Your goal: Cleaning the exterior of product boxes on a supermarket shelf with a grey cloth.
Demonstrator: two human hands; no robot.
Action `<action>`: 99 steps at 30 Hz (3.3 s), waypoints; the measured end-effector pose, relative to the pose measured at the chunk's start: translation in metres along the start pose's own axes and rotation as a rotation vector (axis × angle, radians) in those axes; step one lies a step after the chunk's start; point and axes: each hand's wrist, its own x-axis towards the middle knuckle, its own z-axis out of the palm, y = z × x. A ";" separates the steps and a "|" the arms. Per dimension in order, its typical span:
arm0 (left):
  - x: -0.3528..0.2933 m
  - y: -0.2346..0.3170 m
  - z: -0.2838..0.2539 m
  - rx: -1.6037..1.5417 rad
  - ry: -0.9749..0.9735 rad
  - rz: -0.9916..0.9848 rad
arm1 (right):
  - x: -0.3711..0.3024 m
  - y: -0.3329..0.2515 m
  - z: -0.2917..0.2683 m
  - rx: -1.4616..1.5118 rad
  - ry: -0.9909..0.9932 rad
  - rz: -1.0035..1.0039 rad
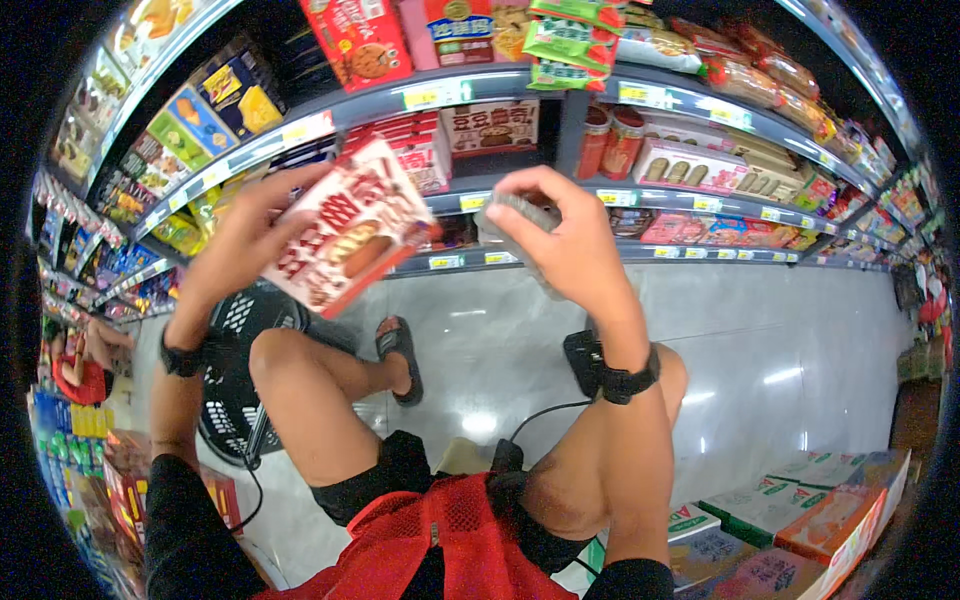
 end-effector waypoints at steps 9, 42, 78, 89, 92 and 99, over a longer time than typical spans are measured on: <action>0.075 -0.002 0.144 -1.067 -0.187 -0.059 | 0.011 0.027 0.006 0.151 0.629 -0.101; 0.089 -0.036 0.164 -1.953 -0.288 -0.493 | -0.010 0.019 0.076 -0.473 -0.232 -0.481; 0.080 -0.023 0.151 -1.710 -0.205 -0.394 | 0.018 0.046 0.011 -0.647 0.169 -0.556; 0.091 -0.053 0.140 -1.711 -0.028 -0.330 | -0.029 0.022 0.071 -0.590 -0.139 -0.562; 0.088 -0.046 0.141 -1.657 -0.019 -0.383 | -0.024 0.022 0.062 -0.538 -0.188 -0.569; 0.076 -0.024 0.146 -1.636 -0.173 -0.386 | 0.005 0.035 -0.004 -0.739 0.145 -0.539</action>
